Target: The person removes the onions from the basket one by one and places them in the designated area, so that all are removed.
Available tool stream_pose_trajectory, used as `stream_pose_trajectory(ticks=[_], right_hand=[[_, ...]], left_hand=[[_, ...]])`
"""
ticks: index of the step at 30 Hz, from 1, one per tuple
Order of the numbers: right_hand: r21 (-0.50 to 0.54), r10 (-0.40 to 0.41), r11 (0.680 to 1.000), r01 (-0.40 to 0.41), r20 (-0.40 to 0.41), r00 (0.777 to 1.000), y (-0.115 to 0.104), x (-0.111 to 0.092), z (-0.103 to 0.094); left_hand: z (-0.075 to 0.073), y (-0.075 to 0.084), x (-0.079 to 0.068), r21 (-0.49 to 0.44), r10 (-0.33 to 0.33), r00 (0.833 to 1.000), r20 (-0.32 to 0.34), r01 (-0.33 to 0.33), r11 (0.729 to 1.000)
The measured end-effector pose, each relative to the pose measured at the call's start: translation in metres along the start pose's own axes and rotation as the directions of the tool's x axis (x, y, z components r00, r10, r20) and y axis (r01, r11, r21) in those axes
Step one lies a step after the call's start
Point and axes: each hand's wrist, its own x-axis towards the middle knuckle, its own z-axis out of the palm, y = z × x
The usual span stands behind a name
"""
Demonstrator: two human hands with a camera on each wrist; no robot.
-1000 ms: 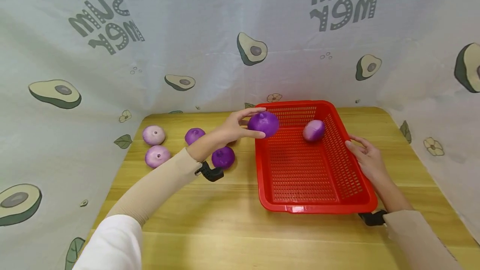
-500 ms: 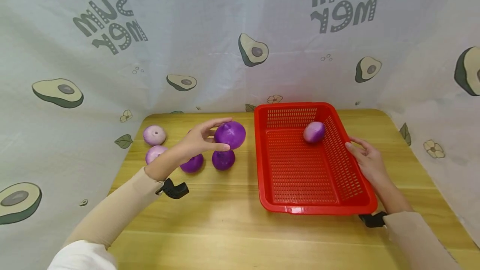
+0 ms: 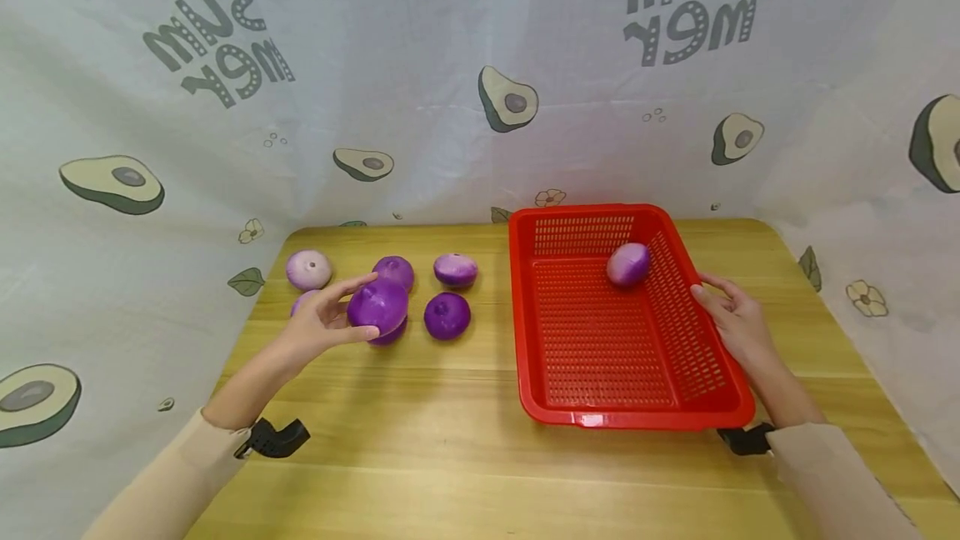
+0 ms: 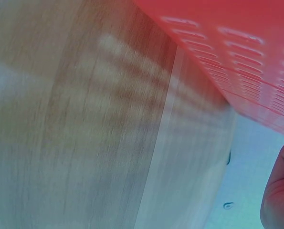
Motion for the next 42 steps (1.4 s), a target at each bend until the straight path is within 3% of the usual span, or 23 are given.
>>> stream_pose_trajectory(ticks=[4, 8, 13, 19, 26, 30, 39, 42], right_hand=[[0.053, -0.005, 0.999, 0.005, 0.002, 1.000, 0.001, 0.000, -0.001], [0.106, -0.001, 0.994, -0.001, 0.011, 1.000, -0.001, 0.000, -0.002], [0.070, 0.002, 0.998, -0.003, 0.016, 1.000, -0.002, 0.000, -0.001], [0.064, 0.010, 0.998, -0.012, 0.025, 1.000, -0.001, 0.000, -0.001], [0.066, 0.003, 0.998, -0.004, 0.015, 1.000, 0.000, 0.002, 0.000], [0.035, -0.003, 0.999, 0.002, 0.017, 1.000, 0.000, 0.001, 0.000], [-0.069, -0.012, 0.998, 0.013, 0.017, 1.000, 0.001, 0.001, -0.002], [-0.041, -0.010, 0.999, 0.011, 0.021, 1.000, 0.001, 0.001, -0.001]], left_hand=[[-0.008, -0.013, -0.013, -0.002, 0.014, 0.999, -0.050, -0.014, 1.000], [-0.012, -0.027, -0.023, -0.022, -0.023, 0.997, -0.078, 0.022, 1.000], [-0.014, -0.043, -0.035, -0.030, -0.084, 0.989, -0.118, 0.081, 0.996], [-0.015, -0.057, -0.046, -0.062, -0.114, 0.981, -0.157, 0.106, 0.992], [-0.015, -0.073, -0.053, -0.091, -0.143, 0.970, -0.197, 0.127, 0.988], [-0.013, -0.078, -0.056, -0.085, -0.171, 0.958, -0.230, 0.155, 0.984], [-0.012, -0.092, -0.061, -0.053, -0.165, 0.945, -0.283, 0.156, 0.986], [-0.012, -0.098, -0.062, -0.059, -0.181, 0.938, -0.297, 0.171, 0.984]])
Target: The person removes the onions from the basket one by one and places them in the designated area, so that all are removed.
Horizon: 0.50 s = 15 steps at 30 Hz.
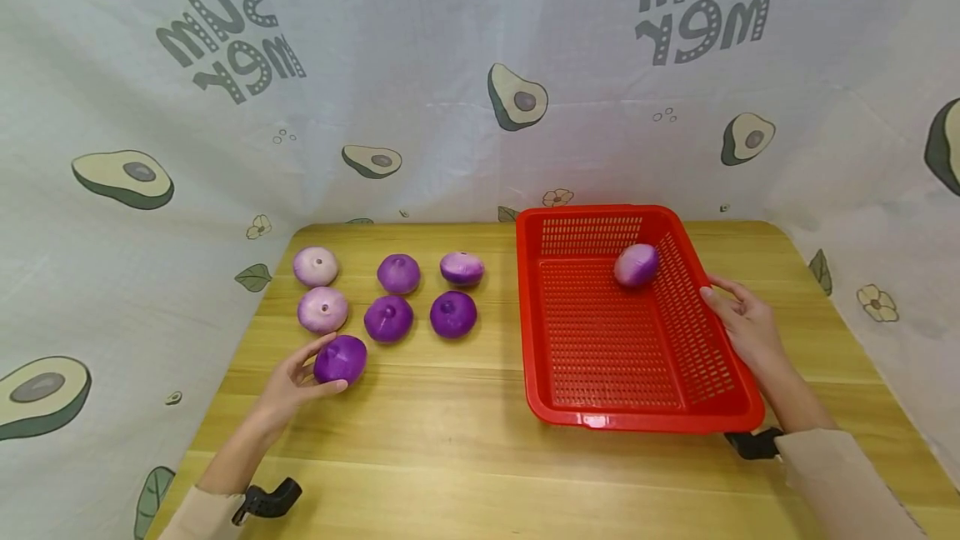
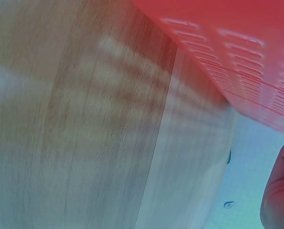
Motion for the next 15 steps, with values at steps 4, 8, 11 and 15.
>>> stream_pose_trajectory(ticks=[4, 8, 11, 15], right_hand=[[0.020, 0.002, 1.000, -0.002, 0.001, 1.000, -0.001, -0.001, 0.001], [-0.003, 0.005, 1.000, -0.005, -0.007, 1.000, -0.002, -0.001, 0.001], [-0.014, 0.008, 1.000, -0.008, -0.009, 1.000, -0.002, -0.002, 0.001], [-0.055, 0.007, 0.998, -0.008, -0.010, 1.000, -0.002, -0.002, 0.002]], left_hand=[[-0.003, -0.006, 0.001, -0.007, -0.019, 1.000, -0.007, 0.019, 1.000], [-0.005, -0.011, 0.002, -0.009, -0.033, 0.999, -0.010, 0.032, 0.999], [-0.006, -0.014, 0.002, -0.011, -0.034, 0.999, -0.010, 0.034, 0.999], [-0.007, -0.015, 0.003, -0.003, -0.030, 0.999, -0.012, 0.030, 1.000]])
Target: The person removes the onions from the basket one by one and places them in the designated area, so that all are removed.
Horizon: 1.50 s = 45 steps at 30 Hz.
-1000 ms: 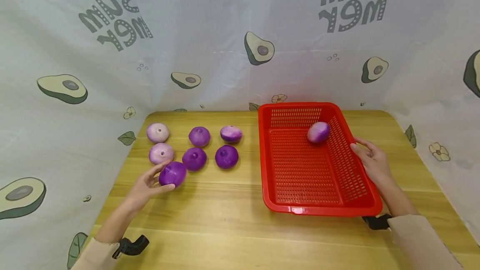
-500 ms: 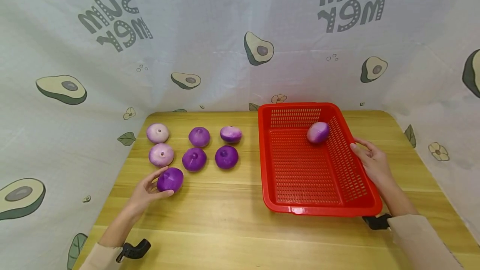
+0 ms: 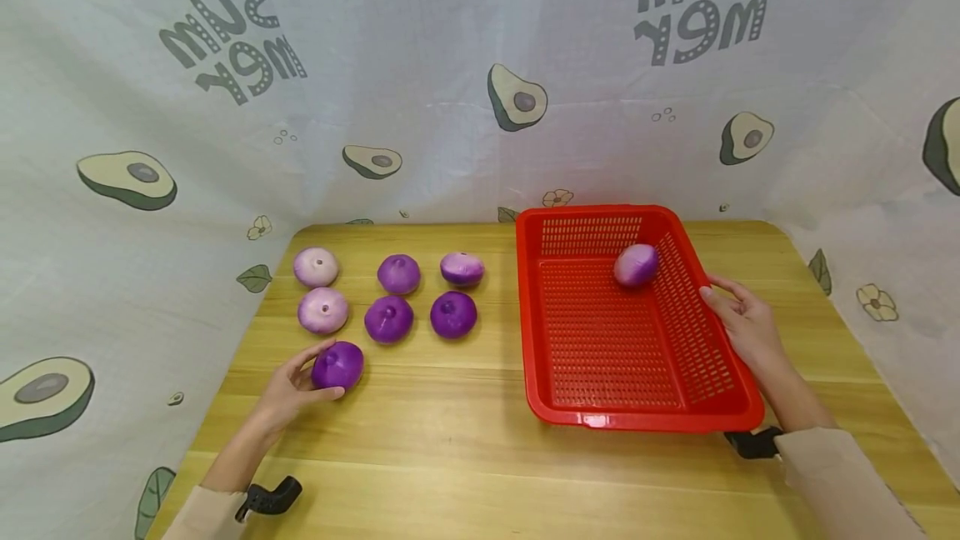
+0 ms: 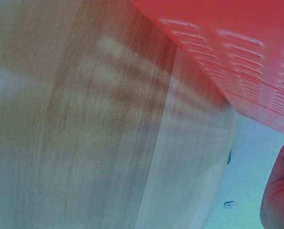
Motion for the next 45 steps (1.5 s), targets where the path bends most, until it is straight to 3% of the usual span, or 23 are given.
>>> stream_pose_trajectory(ticks=[7, 17, 25, 32, 38, 45], right_hand=[[-0.074, -0.002, 0.997, 0.001, -0.011, 1.000, 0.000, 0.000, 0.000], [-0.030, 0.004, 1.000, -0.004, 0.004, 1.000, 0.001, 0.000, -0.002], [-0.138, 0.006, 0.990, -0.007, -0.007, 1.000, 0.000, -0.001, -0.001], [-0.138, -0.013, 0.990, 0.009, -0.025, 1.000, 0.001, -0.001, -0.002], [-0.134, -0.032, 0.991, 0.027, -0.033, 0.999, 0.002, -0.001, -0.002], [-0.116, -0.017, 0.993, 0.013, -0.036, 0.999, 0.000, -0.002, -0.001]], left_hand=[[-0.004, 0.007, -0.003, 0.021, 0.007, 1.000, 0.012, -0.008, 1.000], [-0.020, 0.052, -0.004, 0.081, 0.153, 0.988, 0.027, -0.155, 0.985], [-0.019, 0.083, 0.007, 0.033, 0.173, 0.982, 0.078, -0.176, 0.984], [-0.007, 0.111, 0.023, -0.001, 0.215, 0.963, 0.162, -0.218, 0.976], [0.012, 0.138, 0.041, -0.039, 0.248, 0.941, 0.231, -0.245, 0.969], [0.043, 0.167, 0.066, -0.087, 0.304, 0.899, 0.317, -0.291, 0.953]])
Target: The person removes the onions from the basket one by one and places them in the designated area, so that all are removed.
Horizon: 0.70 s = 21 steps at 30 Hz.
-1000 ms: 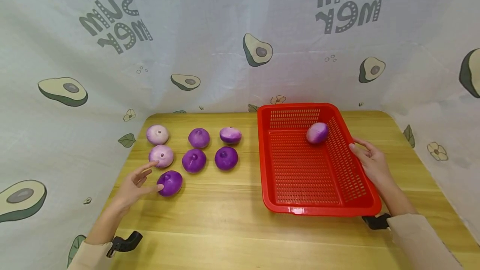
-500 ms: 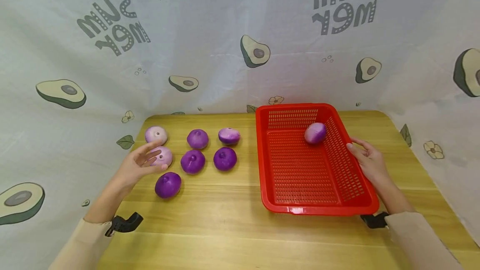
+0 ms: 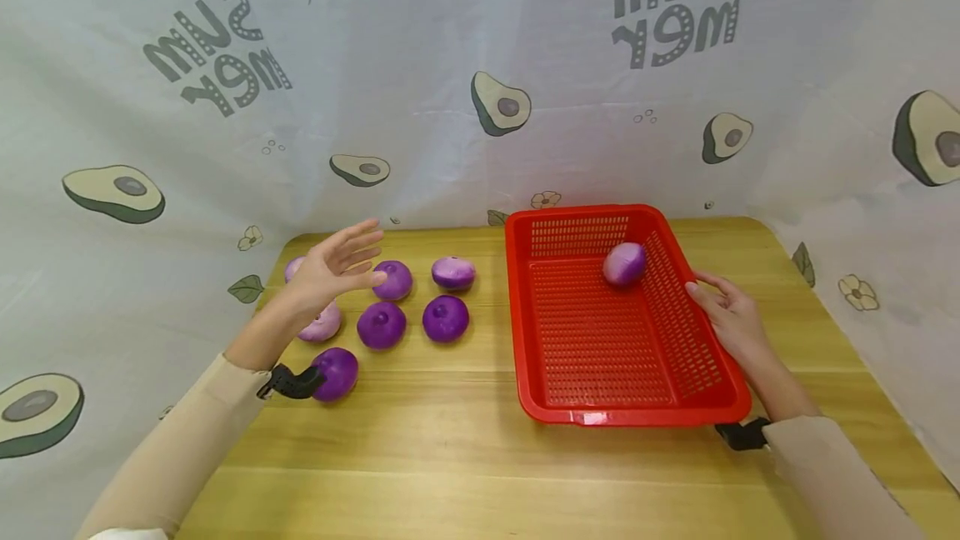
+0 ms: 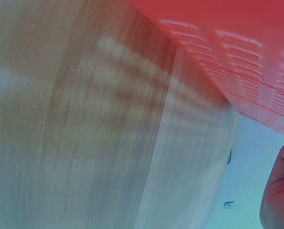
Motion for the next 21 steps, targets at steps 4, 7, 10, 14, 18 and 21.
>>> stream_pose_trajectory(ticks=[4, 7, 10, 14, 18, 21], right_hand=[[-0.043, 0.006, 0.999, -0.007, -0.010, 1.000, -0.001, -0.001, 0.001], [-0.018, 0.007, 1.000, -0.007, -0.002, 1.000, -0.002, -0.001, 0.001], [0.035, 0.001, 0.999, -0.001, 0.006, 1.000, -0.003, -0.001, 0.002], [0.117, -0.006, 0.993, 0.005, 0.015, 1.000, -0.003, -0.001, 0.002], [0.178, -0.007, 0.984, 0.003, 0.023, 1.000, -0.001, 0.000, 0.002], [0.194, -0.001, 0.981, -0.004, 0.024, 1.000, 0.000, 0.000, 0.001]], left_hand=[[0.018, 0.007, 0.026, -0.015, 0.013, 0.999, 0.040, -0.012, 1.000], [0.034, 0.012, 0.045, -0.043, 0.020, 0.998, 0.061, -0.018, 0.999], [0.051, 0.016, 0.062, -0.046, 0.002, 0.997, 0.077, 0.001, 0.999], [0.074, 0.018, 0.082, -0.030, -0.009, 0.995, 0.097, 0.012, 0.999], [0.095, 0.016, 0.101, -0.001, 0.012, 0.993, 0.118, -0.012, 1.000], [0.109, 0.014, 0.112, 0.014, 0.010, 0.990, 0.137, -0.012, 1.000]])
